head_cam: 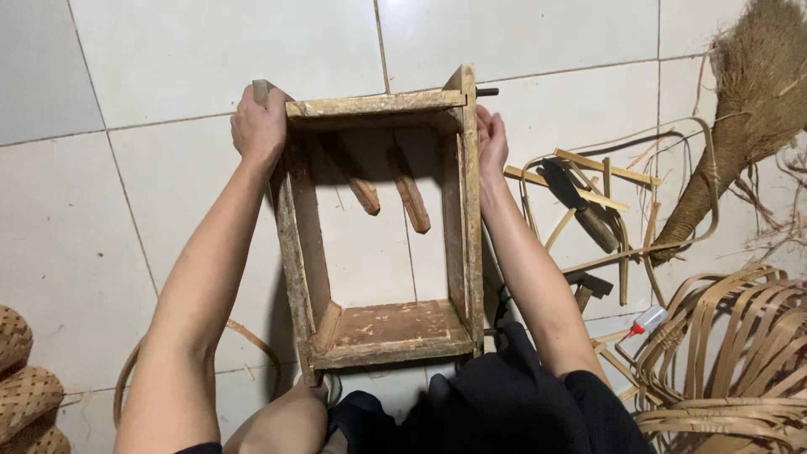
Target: The person assembles a rectangular woven basket by removing internal wooden supports from a mold, then uses a hammer to tap the basket's edges and remove the mold. The person then places the basket aside and adjusts the empty wooden mold.
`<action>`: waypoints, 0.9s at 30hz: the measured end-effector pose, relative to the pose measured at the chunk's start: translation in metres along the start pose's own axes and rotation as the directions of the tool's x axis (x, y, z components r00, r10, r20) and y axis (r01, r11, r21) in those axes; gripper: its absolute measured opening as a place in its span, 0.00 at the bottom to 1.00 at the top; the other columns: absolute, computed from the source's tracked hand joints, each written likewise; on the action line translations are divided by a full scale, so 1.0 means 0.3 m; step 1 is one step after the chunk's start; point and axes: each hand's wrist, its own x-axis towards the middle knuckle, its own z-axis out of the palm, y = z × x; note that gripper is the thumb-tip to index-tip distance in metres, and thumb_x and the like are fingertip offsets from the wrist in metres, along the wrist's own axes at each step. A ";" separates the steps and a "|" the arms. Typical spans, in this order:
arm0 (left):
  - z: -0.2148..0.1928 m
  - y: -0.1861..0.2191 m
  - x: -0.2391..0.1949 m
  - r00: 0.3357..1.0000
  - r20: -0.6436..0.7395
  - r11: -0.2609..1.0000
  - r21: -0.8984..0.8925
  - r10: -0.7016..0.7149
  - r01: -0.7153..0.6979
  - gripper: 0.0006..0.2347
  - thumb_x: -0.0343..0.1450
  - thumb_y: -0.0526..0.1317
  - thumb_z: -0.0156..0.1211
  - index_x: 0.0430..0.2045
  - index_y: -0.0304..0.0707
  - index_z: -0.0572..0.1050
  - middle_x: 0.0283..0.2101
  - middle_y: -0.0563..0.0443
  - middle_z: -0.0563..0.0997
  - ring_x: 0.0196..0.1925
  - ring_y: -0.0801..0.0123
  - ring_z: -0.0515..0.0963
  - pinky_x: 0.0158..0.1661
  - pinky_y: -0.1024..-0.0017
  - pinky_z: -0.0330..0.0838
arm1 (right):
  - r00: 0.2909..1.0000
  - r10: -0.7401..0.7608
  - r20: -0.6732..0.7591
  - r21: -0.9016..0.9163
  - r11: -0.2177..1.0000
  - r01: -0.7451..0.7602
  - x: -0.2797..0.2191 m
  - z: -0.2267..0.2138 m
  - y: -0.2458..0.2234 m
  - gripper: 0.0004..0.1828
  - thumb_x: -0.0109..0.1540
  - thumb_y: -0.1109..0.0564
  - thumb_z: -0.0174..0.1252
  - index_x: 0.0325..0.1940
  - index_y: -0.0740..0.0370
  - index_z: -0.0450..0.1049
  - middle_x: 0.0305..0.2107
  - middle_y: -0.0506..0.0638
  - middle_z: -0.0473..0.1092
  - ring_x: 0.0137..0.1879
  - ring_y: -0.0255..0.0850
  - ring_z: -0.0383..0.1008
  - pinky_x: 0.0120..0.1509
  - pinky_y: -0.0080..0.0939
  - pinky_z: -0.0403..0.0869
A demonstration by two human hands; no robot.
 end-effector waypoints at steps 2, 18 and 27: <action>0.008 -0.003 0.006 1.000 0.001 1.000 0.006 0.003 -0.003 0.17 0.69 0.52 0.49 0.41 0.42 0.78 0.42 0.41 0.83 0.48 0.48 0.80 0.51 0.52 0.70 | 0.992 -0.109 0.061 0.185 0.978 0.096 0.033 -0.039 0.028 0.25 0.80 0.42 0.39 0.59 0.68 0.64 0.53 0.62 0.65 0.62 0.53 0.66 0.69 0.55 0.69; 0.037 -0.045 0.023 0.997 -0.079 0.998 0.069 0.005 0.000 0.31 0.69 0.54 0.52 0.66 0.42 0.58 0.45 0.34 0.80 0.52 0.42 0.77 0.50 0.46 0.67 | 0.973 -0.073 0.217 0.433 0.901 -0.029 -0.043 0.064 -0.041 0.23 0.69 0.44 0.41 0.60 0.61 0.64 0.50 0.59 0.68 0.54 0.48 0.74 0.56 0.49 0.79; 0.019 -0.023 0.005 1.000 -0.020 0.999 -0.040 0.020 -0.021 0.30 0.69 0.51 0.50 0.65 0.36 0.57 0.31 0.42 0.81 0.38 0.51 0.83 0.45 0.49 0.72 | 0.993 0.078 -0.089 0.362 0.931 -0.041 -0.071 0.112 -0.096 0.25 0.67 0.42 0.44 0.61 0.59 0.66 0.57 0.62 0.70 0.58 0.48 0.75 0.58 0.46 0.80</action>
